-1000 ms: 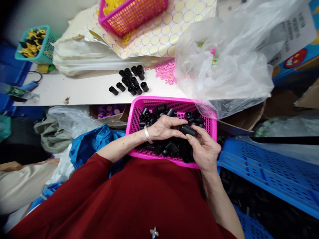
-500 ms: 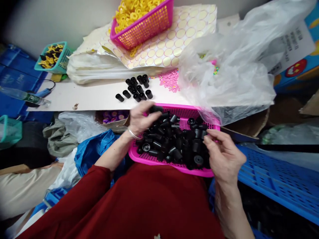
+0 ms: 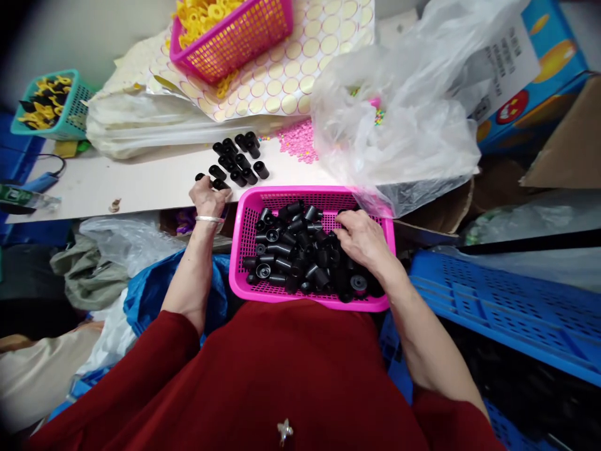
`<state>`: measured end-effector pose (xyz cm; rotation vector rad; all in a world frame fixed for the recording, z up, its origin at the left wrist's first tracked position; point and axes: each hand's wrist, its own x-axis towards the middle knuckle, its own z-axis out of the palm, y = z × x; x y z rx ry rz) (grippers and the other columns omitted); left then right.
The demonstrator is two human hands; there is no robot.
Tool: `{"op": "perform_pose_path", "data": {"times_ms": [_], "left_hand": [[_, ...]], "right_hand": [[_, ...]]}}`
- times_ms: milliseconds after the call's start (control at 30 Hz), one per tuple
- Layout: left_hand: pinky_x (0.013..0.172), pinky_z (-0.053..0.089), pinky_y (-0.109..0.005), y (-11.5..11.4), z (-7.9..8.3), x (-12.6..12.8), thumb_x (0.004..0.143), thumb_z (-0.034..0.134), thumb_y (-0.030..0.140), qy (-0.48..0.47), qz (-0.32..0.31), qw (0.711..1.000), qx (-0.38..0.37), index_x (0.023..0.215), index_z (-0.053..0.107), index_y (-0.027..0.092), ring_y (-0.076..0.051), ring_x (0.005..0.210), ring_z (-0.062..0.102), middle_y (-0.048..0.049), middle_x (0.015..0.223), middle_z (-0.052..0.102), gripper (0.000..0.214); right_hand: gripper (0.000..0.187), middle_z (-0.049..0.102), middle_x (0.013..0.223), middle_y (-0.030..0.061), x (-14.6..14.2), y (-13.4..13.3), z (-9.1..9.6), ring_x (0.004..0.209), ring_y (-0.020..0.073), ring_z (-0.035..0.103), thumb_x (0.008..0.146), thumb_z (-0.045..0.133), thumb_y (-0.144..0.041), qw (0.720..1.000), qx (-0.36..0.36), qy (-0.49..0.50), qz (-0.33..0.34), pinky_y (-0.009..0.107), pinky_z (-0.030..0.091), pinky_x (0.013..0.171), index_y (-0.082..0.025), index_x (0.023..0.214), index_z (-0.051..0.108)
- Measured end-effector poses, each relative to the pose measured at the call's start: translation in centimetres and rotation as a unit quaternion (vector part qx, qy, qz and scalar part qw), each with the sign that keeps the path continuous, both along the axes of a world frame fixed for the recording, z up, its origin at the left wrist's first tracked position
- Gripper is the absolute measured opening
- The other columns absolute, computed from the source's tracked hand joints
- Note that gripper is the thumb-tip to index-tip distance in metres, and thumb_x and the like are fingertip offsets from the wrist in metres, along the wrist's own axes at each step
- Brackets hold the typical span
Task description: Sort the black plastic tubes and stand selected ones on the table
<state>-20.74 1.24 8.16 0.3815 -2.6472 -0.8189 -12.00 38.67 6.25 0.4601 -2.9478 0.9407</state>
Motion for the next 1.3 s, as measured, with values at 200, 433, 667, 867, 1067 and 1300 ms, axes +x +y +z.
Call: {"op": "perform_pose_path", "data": {"times_ms": [200,433,667,867,1067,1300], "left_hand": [[0.080,0.044,-0.036,5.4,2.8,2.9,0.080,0.064,0.032,0.087,-0.093,0.986,-0.107,0.096,0.064,0.019,-0.020,0.093,0.057,-0.0068,0.104,0.065,0.021],[0.077,0.048,-0.034,12.2,2.9,3.9,0.078,0.063,0.025,-0.087,-0.280,0.952,-0.091,0.079,0.067,0.017,-0.020,0.081,0.060,-0.0046,0.082,0.066,0.009],[0.082,0.045,-0.036,14.5,1.9,3.0,0.076,0.050,0.012,-0.178,-0.430,0.867,-0.177,0.088,0.068,0.015,-0.024,0.093,0.058,-0.0101,0.098,0.067,0.022],[0.083,0.040,-0.040,16.6,1.3,2.5,0.078,0.050,0.009,-0.176,-0.545,0.762,-0.302,0.117,0.061,0.017,-0.029,0.109,0.049,-0.0121,0.116,0.063,0.042],[0.085,0.041,-0.039,16.8,1.1,2.1,0.081,0.054,0.016,-0.198,-0.526,0.770,-0.302,0.109,0.063,0.014,-0.030,0.111,0.049,-0.0141,0.121,0.056,0.029],[0.093,0.045,-0.041,15.9,0.6,2.5,0.078,0.065,0.016,-0.173,-0.505,0.843,-0.061,0.107,0.061,0.012,-0.026,0.105,0.055,-0.0141,0.112,0.063,0.030]], "right_hand": [[0.025,0.070,0.096,0.0251,-4.1,-3.1,0.7,0.096,0.0373,0.065,0.078,0.056,-0.014,0.962,0.242,-0.116,-0.042,0.043,0.051,0.074,-0.008,0.098,0.069],[0.028,0.072,0.099,0.0175,-4.4,-3.0,0.7,0.097,0.0326,0.066,0.081,0.055,-0.019,0.974,0.208,-0.090,-0.022,0.041,0.051,0.078,-0.014,0.104,0.070],[0.034,0.068,0.099,0.0054,0.3,-1.1,0.7,0.091,0.0249,0.060,0.076,0.065,-0.033,0.985,-0.145,0.074,-0.050,0.043,0.050,0.085,-0.024,0.109,0.068],[0.024,0.067,0.093,0.0033,2.5,-1.9,1.2,0.089,0.0225,0.061,0.071,0.070,-0.032,0.972,-0.202,0.043,-0.110,0.041,0.050,0.084,-0.023,0.091,0.063],[0.033,0.069,0.108,0.0054,3.7,-1.3,1.3,0.098,0.0214,0.066,0.070,0.075,-0.029,0.917,-0.376,-0.026,-0.135,0.040,0.054,0.089,-0.022,0.098,0.060],[0.042,0.070,0.104,0.0030,5.6,-0.8,0.5,0.091,0.0188,0.068,0.073,0.077,-0.034,0.921,-0.349,-0.001,-0.172,0.041,0.055,0.092,-0.024,0.111,0.064]]}}
